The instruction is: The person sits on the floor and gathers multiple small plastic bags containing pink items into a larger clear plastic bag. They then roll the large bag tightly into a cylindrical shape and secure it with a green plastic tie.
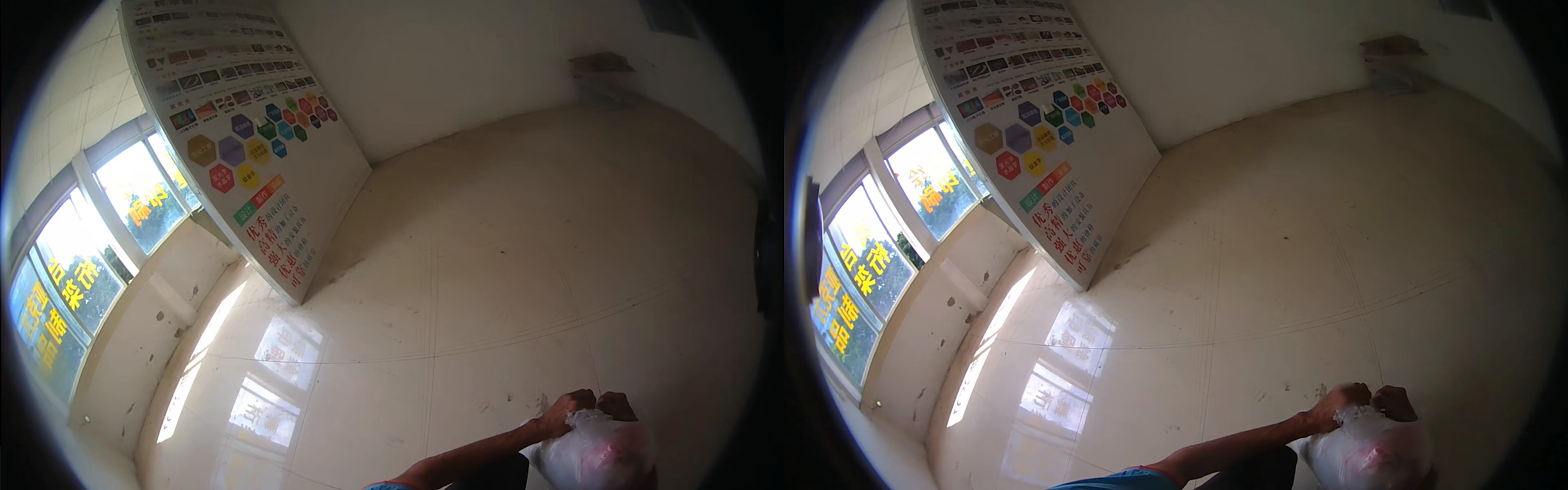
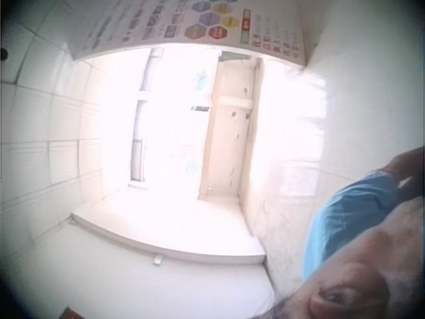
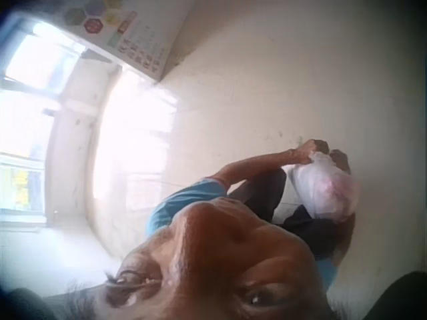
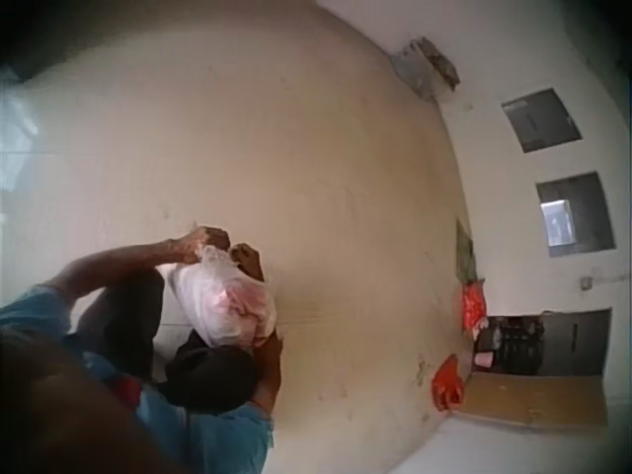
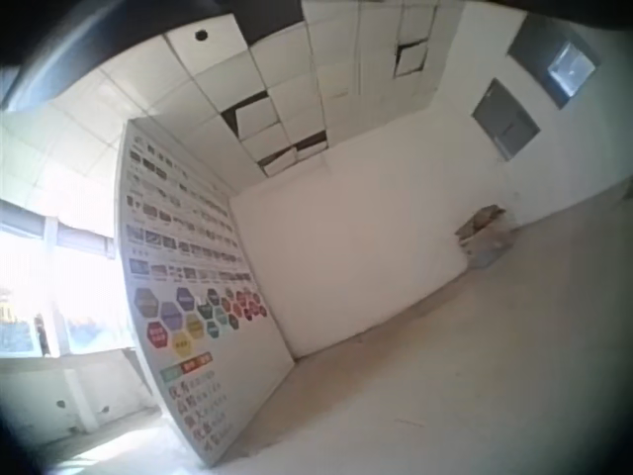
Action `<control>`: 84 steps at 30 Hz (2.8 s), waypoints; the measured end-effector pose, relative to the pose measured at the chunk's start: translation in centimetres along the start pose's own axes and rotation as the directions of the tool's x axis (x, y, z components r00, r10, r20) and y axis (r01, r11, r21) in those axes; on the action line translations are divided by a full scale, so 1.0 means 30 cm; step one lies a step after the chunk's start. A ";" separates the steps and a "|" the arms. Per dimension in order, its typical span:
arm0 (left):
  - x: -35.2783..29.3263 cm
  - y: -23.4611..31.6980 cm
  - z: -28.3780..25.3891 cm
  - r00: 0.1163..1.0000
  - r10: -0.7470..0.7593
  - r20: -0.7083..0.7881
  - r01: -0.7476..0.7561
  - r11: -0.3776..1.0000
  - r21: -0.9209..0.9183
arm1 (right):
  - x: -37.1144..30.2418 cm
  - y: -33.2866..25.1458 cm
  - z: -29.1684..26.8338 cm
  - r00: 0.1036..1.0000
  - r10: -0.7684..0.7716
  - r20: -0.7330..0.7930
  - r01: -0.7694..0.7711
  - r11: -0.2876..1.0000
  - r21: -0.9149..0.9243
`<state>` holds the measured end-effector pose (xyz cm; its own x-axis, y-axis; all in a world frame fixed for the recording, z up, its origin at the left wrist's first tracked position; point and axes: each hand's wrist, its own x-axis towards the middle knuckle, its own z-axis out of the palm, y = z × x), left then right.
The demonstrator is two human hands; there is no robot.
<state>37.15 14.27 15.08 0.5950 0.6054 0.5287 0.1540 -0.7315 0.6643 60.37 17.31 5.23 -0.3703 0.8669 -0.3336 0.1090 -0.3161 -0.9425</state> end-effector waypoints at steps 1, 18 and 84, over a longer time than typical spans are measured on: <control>0.004 -0.006 0.009 1.000 0.009 -0.014 -0.009 1.000 -0.016 | 0.001 0.002 -0.021 1.000 -0.016 -0.006 0.015 0.993 -0.120; -0.052 -0.016 0.017 0.845 -0.533 0.038 0.512 0.787 -0.345 | -0.014 0.020 -0.009 0.926 -0.343 -0.160 0.180 0.771 -0.611; -0.060 0.235 0.332 0.969 -0.208 0.131 0.221 0.971 -0.091 | -0.118 0.068 -0.141 0.756 -0.305 -0.579 -0.414 0.462 -0.784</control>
<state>45.04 4.91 13.55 0.6481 0.6977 0.3052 0.2090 -0.5483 0.8097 65.81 15.22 4.39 0.2213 0.9750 0.0221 0.9271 -0.2032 -0.3150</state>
